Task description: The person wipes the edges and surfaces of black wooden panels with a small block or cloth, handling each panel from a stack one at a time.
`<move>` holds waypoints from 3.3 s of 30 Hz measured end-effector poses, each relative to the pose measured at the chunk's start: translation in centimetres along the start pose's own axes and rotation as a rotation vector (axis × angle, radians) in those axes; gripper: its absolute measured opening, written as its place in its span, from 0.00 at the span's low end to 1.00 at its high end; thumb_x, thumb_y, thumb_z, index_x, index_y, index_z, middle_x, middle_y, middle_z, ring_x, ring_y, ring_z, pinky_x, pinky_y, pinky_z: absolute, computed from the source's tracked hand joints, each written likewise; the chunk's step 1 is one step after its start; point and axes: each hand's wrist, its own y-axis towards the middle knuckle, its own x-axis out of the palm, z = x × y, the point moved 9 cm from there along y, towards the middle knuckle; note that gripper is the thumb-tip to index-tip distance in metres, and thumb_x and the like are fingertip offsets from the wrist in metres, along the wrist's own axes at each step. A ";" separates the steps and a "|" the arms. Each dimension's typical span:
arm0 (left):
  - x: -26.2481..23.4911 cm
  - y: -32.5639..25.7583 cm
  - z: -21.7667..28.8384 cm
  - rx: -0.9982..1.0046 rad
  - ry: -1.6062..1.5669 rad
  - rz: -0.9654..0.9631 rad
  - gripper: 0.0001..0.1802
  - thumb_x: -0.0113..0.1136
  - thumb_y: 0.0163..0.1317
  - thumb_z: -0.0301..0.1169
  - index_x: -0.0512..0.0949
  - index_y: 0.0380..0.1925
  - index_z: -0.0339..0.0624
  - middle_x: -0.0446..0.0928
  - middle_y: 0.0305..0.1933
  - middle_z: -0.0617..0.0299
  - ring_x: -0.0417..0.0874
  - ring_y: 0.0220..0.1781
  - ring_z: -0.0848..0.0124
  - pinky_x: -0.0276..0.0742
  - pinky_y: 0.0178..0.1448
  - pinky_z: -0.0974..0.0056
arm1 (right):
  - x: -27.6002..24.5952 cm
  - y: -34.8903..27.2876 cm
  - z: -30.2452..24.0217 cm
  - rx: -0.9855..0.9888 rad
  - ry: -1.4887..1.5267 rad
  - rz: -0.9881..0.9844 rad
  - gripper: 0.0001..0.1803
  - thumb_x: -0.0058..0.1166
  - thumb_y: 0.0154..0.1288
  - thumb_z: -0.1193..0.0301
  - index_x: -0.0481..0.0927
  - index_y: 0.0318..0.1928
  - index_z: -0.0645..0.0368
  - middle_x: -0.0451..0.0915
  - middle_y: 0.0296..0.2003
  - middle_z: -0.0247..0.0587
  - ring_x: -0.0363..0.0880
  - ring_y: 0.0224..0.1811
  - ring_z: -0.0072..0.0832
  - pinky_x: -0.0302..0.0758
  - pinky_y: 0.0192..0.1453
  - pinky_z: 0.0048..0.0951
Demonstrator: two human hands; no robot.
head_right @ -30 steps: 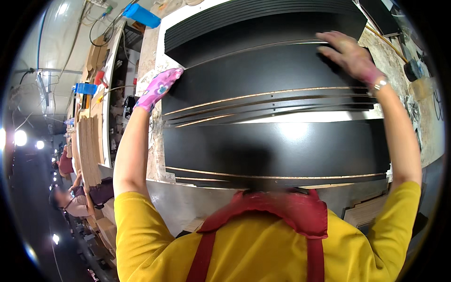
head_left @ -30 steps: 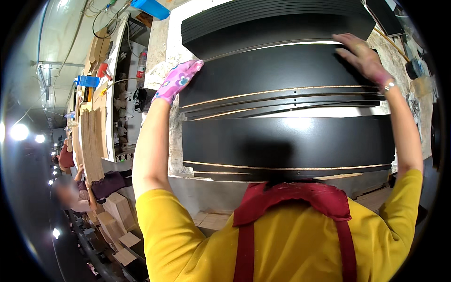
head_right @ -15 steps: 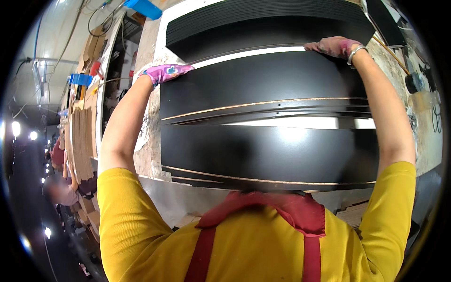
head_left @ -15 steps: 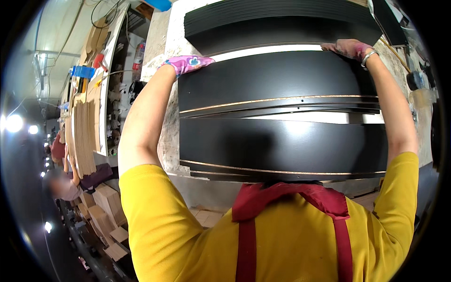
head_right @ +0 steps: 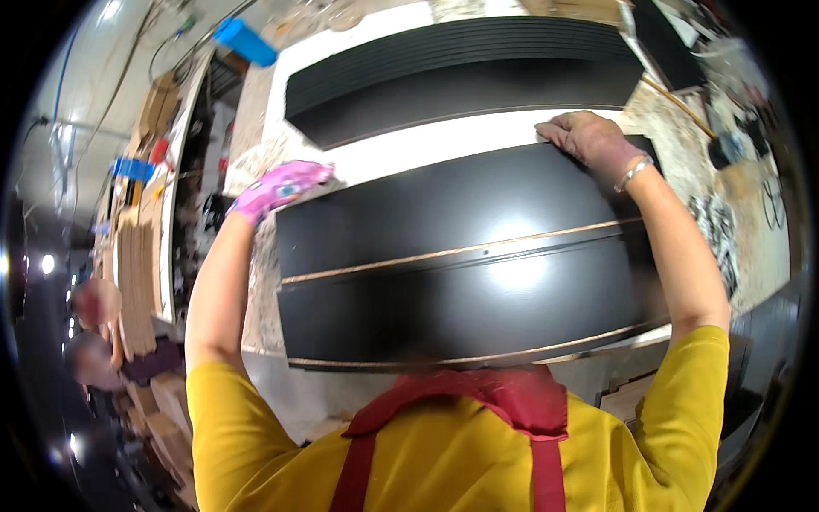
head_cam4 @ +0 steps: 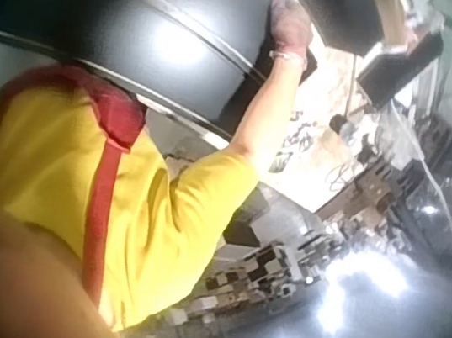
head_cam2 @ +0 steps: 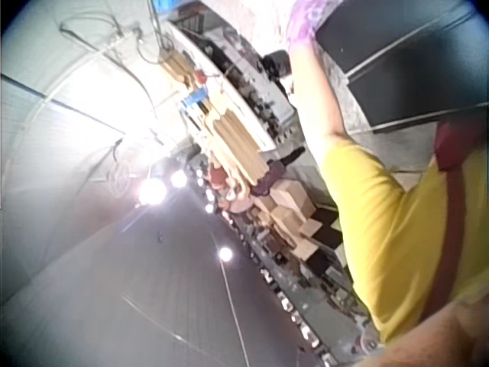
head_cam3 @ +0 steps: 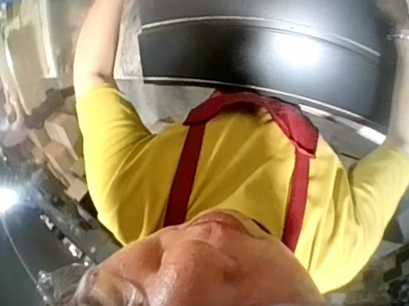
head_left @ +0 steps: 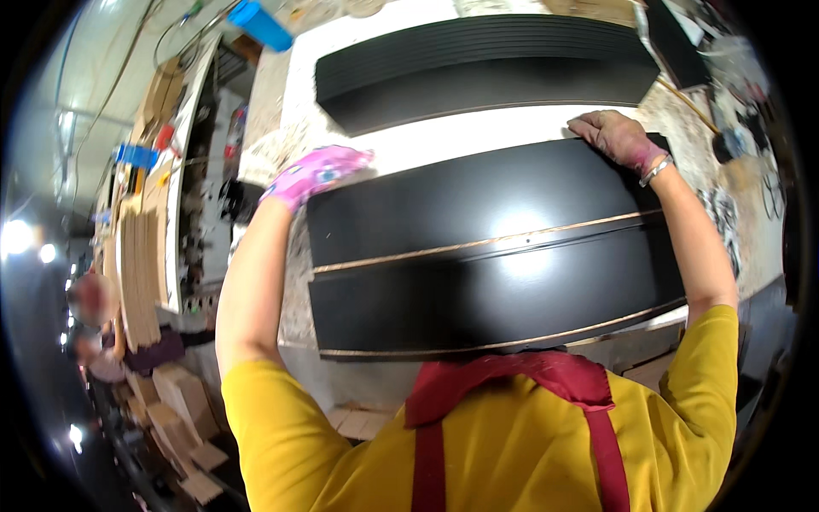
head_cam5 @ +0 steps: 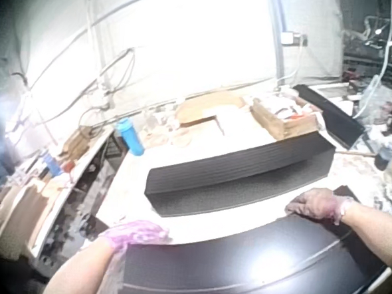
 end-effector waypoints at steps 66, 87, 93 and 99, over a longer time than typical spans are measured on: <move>1.4 7.0 22.5 0.416 0.825 0.604 0.22 0.67 0.58 0.42 0.76 0.49 0.46 0.77 0.46 0.55 0.80 0.51 0.55 0.76 0.51 0.50 | 4.8 -31.2 18.4 0.244 1.549 0.697 0.28 0.54 0.73 0.53 0.67 0.67 0.50 0.77 0.52 0.40 0.78 0.47 0.27 0.74 0.50 0.27; 3.3 7.6 21.5 0.716 0.871 0.739 0.44 0.69 0.55 0.39 0.63 0.73 0.50 0.65 0.72 0.52 0.63 0.75 0.49 0.61 0.75 0.45 | 4.7 -32.8 18.6 0.283 1.643 0.777 0.36 0.56 0.69 0.68 0.60 0.73 0.64 0.79 0.50 0.45 0.78 0.43 0.24 0.71 0.42 0.26; 3.6 9.5 22.2 0.439 0.695 0.600 0.13 0.62 0.64 0.39 0.78 0.43 0.45 0.83 0.40 0.54 0.85 0.44 0.53 0.81 0.48 0.50 | 4.4 -32.8 19.2 0.279 1.604 0.769 0.40 0.57 0.69 0.61 0.58 0.75 0.63 0.76 0.59 0.44 0.78 0.55 0.30 0.73 0.63 0.32; -2.2 5.7 25.4 0.493 0.422 0.641 0.18 0.63 0.67 0.41 0.79 0.50 0.41 0.84 0.46 0.52 0.84 0.49 0.53 0.78 0.54 0.54 | 3.8 -34.1 20.8 0.326 1.493 0.894 0.41 0.58 0.68 0.61 0.57 0.74 0.65 0.78 0.58 0.39 0.79 0.54 0.25 0.73 0.55 0.28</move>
